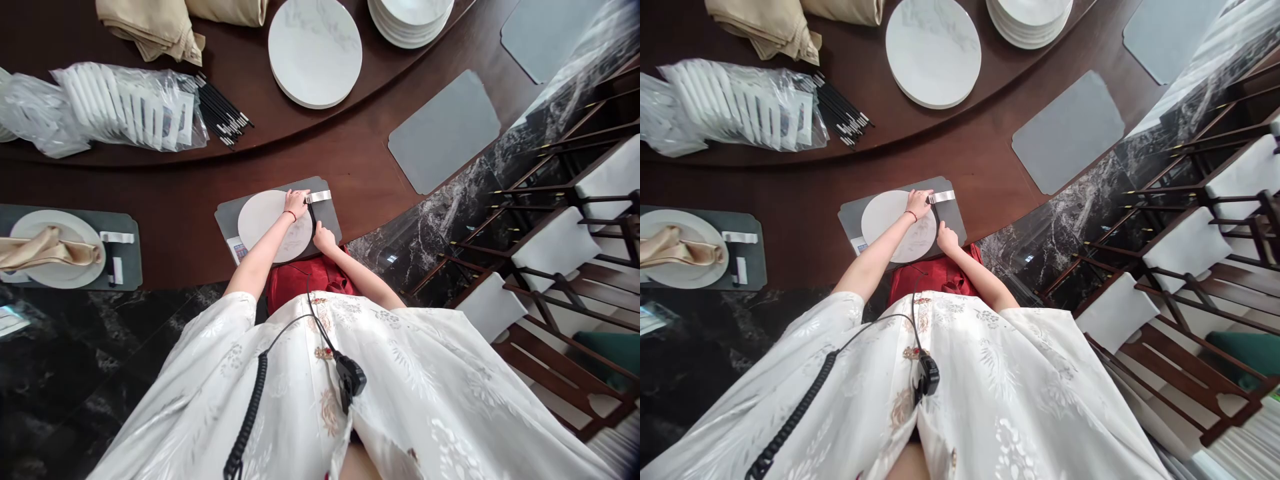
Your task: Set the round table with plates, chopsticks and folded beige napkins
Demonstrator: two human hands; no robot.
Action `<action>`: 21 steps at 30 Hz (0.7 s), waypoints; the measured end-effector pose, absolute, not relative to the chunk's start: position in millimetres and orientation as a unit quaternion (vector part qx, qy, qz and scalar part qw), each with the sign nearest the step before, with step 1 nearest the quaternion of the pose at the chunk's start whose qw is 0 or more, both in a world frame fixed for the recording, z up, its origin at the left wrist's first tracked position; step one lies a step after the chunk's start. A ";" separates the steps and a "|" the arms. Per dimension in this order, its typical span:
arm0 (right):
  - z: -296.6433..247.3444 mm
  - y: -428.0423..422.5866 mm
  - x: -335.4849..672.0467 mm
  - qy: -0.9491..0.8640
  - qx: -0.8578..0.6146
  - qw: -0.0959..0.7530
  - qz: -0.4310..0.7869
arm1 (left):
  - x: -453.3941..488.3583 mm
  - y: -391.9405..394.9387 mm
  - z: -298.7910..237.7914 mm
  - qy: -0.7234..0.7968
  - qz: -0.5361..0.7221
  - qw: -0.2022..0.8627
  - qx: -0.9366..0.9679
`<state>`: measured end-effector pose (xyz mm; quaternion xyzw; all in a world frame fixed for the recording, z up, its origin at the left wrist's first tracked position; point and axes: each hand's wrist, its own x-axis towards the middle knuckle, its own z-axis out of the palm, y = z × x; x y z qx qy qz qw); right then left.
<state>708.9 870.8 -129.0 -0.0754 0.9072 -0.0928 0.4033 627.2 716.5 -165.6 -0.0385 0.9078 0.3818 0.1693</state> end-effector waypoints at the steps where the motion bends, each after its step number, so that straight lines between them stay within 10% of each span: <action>1: -129.3 869.4 708.4 0.907 -0.073 0.404 -0.093 | 625.1 717.3 -168.2 0.911 0.370 0.176 -0.034; 21: -112.6 856.8 701.4 0.905 -0.071 0.419 -0.013 | 624.2 716.4 -182.4 0.922 0.370 0.117 0.014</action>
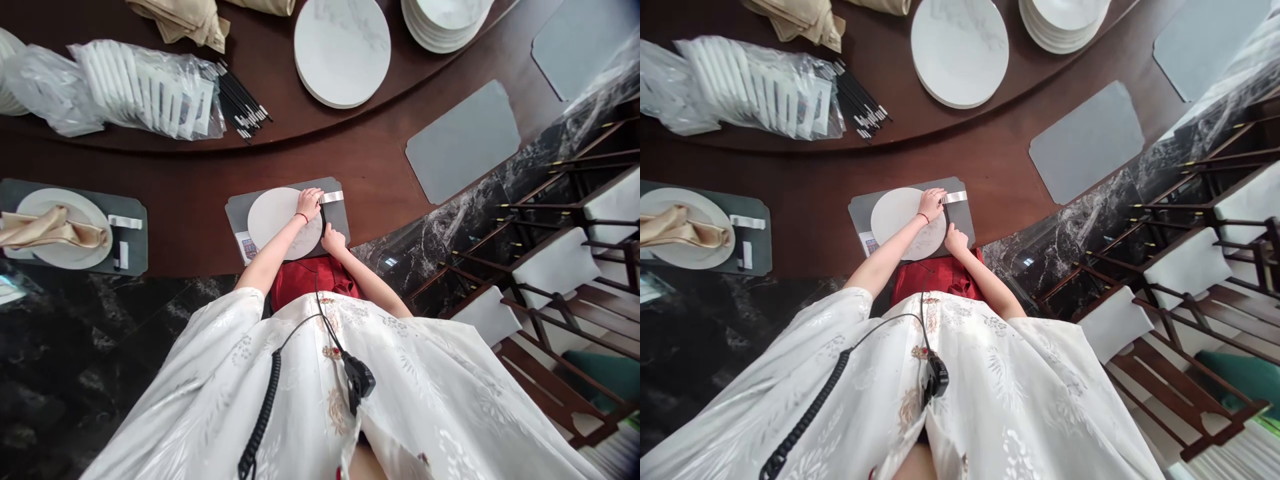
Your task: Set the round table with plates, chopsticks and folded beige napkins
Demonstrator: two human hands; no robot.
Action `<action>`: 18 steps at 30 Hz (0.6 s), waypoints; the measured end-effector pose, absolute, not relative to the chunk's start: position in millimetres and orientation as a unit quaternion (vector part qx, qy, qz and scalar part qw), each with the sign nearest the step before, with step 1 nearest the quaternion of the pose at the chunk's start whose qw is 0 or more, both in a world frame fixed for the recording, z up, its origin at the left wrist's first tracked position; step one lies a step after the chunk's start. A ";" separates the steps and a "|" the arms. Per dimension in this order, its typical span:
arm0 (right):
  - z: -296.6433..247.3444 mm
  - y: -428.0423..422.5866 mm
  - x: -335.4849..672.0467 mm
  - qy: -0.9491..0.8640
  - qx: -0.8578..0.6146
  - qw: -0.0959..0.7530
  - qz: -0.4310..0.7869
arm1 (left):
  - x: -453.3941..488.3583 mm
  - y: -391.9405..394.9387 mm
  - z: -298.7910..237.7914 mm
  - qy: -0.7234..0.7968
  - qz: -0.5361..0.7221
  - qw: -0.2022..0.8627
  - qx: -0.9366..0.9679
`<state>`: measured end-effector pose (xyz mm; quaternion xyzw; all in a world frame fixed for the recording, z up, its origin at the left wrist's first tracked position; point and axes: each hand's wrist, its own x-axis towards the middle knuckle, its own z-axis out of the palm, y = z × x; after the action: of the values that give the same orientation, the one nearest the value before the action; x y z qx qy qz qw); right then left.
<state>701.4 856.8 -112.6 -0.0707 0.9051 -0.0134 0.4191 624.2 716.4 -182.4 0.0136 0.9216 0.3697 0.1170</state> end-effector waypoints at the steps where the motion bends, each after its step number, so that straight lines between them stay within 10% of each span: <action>1: -108.7 858.0 700.2 0.903 -0.073 0.423 -0.004 | 627.9 716.0 -180.3 0.921 0.376 0.099 0.017; 11: -75.6 814.6 630.3 0.920 -0.132 0.370 0.016 | 732.4 616.1 -146.0 0.910 0.408 -0.010 -0.069; 18: -66.4 688.2 554.4 0.939 -0.181 0.271 -0.107 | 675.5 410.9 -135.6 0.880 0.407 -0.142 -0.200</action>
<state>554.4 688.2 -66.4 -0.1808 0.9394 -0.1066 0.2709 675.5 410.9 -135.6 -0.2001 0.8799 0.4069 -0.1421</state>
